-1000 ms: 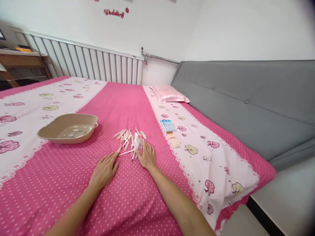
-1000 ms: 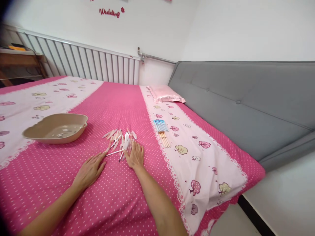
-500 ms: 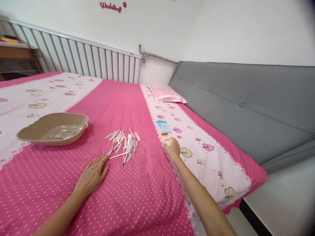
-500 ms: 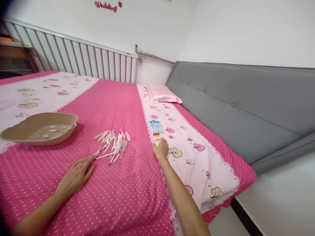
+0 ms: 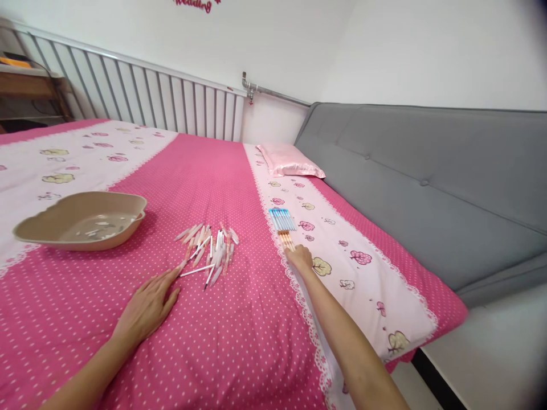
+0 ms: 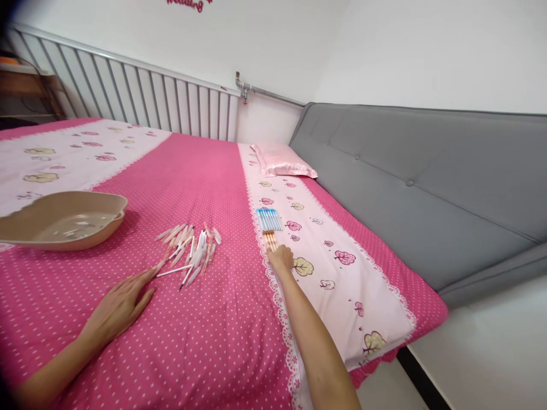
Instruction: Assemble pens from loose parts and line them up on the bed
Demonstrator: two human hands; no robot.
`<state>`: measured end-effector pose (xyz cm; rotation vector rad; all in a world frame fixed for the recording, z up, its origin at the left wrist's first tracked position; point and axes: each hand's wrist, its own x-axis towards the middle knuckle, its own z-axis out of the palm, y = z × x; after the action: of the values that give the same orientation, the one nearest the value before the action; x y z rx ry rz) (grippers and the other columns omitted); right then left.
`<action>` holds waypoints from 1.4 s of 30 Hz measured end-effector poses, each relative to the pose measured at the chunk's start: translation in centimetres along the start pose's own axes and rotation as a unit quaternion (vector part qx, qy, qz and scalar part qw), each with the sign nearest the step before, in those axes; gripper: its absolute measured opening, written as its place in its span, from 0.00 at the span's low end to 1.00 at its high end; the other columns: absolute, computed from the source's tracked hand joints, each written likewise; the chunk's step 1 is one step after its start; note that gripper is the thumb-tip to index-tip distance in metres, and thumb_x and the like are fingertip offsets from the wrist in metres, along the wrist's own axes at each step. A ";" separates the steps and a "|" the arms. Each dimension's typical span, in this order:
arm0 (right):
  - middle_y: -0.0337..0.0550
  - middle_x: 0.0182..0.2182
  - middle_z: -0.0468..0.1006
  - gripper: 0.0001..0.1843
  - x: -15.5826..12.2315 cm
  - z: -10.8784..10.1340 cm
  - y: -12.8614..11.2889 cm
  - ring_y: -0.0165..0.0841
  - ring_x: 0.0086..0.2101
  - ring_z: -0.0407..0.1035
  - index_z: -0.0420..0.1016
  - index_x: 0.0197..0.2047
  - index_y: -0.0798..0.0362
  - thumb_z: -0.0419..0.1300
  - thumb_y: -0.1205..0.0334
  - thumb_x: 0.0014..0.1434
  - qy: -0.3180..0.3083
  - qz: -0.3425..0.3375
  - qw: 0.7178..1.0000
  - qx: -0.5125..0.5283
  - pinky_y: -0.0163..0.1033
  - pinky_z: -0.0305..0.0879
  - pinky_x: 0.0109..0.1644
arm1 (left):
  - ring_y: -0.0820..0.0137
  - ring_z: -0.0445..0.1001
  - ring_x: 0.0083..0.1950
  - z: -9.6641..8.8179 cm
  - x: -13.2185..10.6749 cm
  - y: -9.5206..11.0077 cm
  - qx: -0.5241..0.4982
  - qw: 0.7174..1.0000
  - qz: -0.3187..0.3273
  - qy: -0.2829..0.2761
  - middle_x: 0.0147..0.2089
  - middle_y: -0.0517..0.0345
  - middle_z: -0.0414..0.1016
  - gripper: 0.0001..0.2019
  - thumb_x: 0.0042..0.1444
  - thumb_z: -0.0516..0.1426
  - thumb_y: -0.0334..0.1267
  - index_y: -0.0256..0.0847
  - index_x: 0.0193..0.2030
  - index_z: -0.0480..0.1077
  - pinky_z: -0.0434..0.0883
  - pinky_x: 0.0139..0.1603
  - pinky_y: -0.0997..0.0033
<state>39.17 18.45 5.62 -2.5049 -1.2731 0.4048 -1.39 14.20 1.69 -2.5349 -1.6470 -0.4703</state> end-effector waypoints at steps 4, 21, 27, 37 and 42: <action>0.48 0.44 0.71 0.20 1.4 -0.2 0.6 0.34 0.43 0.68 0.68 0.49 0.58 0.53 0.52 0.61 -0.044 0.006 0.999 -0.011 0.44 0.66 0.47 | 0.60 0.68 0.57 0.0 0.0 -0.1 -0.010 1.000 -0.001 0.000 0.58 0.46 0.68 0.28 0.61 0.42 0.48 0.35 0.64 0.55 0.60 0.60 0.58; 0.58 0.52 0.67 0.26 -0.3 -1.9 -1.4 0.42 0.53 0.63 0.62 0.57 0.61 0.53 0.57 0.59 0.009 -0.057 0.998 0.032 0.42 0.60 0.53 | 0.59 0.67 0.57 -0.1 -0.1 0.0 -0.010 1.000 -0.007 0.000 0.58 0.42 0.68 0.27 0.61 0.43 0.47 0.31 0.61 0.57 0.60 0.61 0.57; 0.48 0.53 0.68 0.25 -4.1 -2.0 -8.1 0.33 0.52 0.63 0.64 0.57 0.56 0.54 0.54 0.58 -0.028 -0.197 0.977 0.083 0.35 0.57 0.56 | 0.58 0.68 0.56 0.4 -0.4 -0.2 -0.040 0.998 -0.041 0.035 0.57 0.40 0.68 0.29 0.59 0.44 0.50 0.30 0.60 0.57 0.62 0.59 0.57; 0.55 0.51 0.70 0.26 -7.0 3.8 -17.4 0.42 0.51 0.65 0.69 0.53 0.58 0.58 0.53 0.54 -0.160 -0.322 0.931 0.069 0.41 0.61 0.52 | 0.59 0.72 0.49 -3.8 3.9 -1.0 -0.170 0.964 -0.177 0.104 0.51 0.45 0.70 0.22 0.55 0.47 0.50 0.37 0.50 0.65 0.72 0.41 0.63; 0.53 0.53 0.68 0.24 -6.2 5.3 -17.6 0.40 0.53 0.63 0.65 0.57 0.57 0.54 0.61 0.58 -0.137 -0.309 0.938 0.080 0.40 0.58 0.55 | 0.65 0.75 0.38 -6.8 10.4 -0.4 -0.187 0.950 -0.225 0.106 0.41 0.51 0.75 0.20 0.50 0.51 0.48 0.38 0.44 0.70 0.70 0.42 0.66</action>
<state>20.76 24.04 8.29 -1.8216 -1.9471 0.6751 0.72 21.87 11.21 -2.1969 -2.2217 -1.1498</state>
